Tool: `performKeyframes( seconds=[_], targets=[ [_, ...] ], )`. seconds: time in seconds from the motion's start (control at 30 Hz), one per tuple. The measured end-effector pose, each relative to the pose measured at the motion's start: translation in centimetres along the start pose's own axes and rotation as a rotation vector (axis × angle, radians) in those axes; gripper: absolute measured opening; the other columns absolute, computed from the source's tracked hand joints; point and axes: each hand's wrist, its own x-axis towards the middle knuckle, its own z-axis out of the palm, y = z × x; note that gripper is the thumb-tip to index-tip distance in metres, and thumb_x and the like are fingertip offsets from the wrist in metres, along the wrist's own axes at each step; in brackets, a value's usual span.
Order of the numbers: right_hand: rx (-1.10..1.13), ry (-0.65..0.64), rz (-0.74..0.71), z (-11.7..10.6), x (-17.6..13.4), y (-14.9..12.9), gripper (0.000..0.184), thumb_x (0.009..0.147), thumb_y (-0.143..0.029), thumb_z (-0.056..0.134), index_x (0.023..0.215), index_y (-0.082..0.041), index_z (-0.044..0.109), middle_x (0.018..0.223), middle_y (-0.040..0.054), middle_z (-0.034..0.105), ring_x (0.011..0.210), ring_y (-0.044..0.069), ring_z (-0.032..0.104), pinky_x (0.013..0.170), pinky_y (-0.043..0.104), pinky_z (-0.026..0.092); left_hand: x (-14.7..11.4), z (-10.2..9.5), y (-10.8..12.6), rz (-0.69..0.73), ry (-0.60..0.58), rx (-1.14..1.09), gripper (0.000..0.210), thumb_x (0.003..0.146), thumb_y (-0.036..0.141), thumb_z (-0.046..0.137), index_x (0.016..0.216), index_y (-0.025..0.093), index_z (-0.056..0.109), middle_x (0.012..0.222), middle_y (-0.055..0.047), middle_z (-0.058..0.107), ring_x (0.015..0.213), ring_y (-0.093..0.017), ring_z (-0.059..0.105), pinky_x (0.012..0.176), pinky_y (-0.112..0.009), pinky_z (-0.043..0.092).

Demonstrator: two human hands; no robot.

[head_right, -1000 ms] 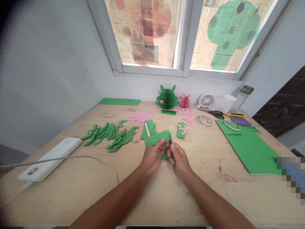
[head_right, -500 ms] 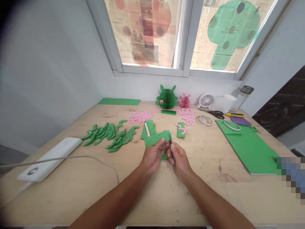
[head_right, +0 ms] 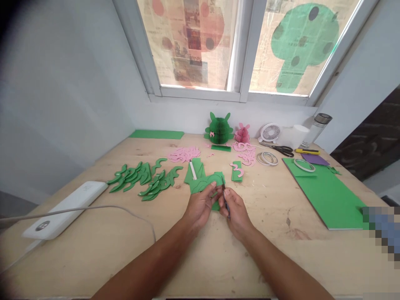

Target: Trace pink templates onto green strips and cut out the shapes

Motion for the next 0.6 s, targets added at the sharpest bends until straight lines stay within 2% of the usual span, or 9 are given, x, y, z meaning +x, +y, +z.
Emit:
performKeyframes(
  seconds=[0.6],
  targets=[
    [0.009, -0.013, -0.004, 0.03, 0.01, -0.08, 0.031, 0.083, -0.046, 0.064, 0.074, -0.018, 0.055, 0.058, -0.0046, 0.05, 0.042, 0.004, 0.028, 0.042, 0.02, 0.019, 0.13, -0.05, 0.08, -0.004, 0.006, 0.007, 0.039, 0.05, 0.022, 0.085, 0.083, 0.015, 0.065, 0.077, -0.003, 0.07, 0.069, -0.015, 0.066, 0.069, -0.026, 0.051]
  ],
)
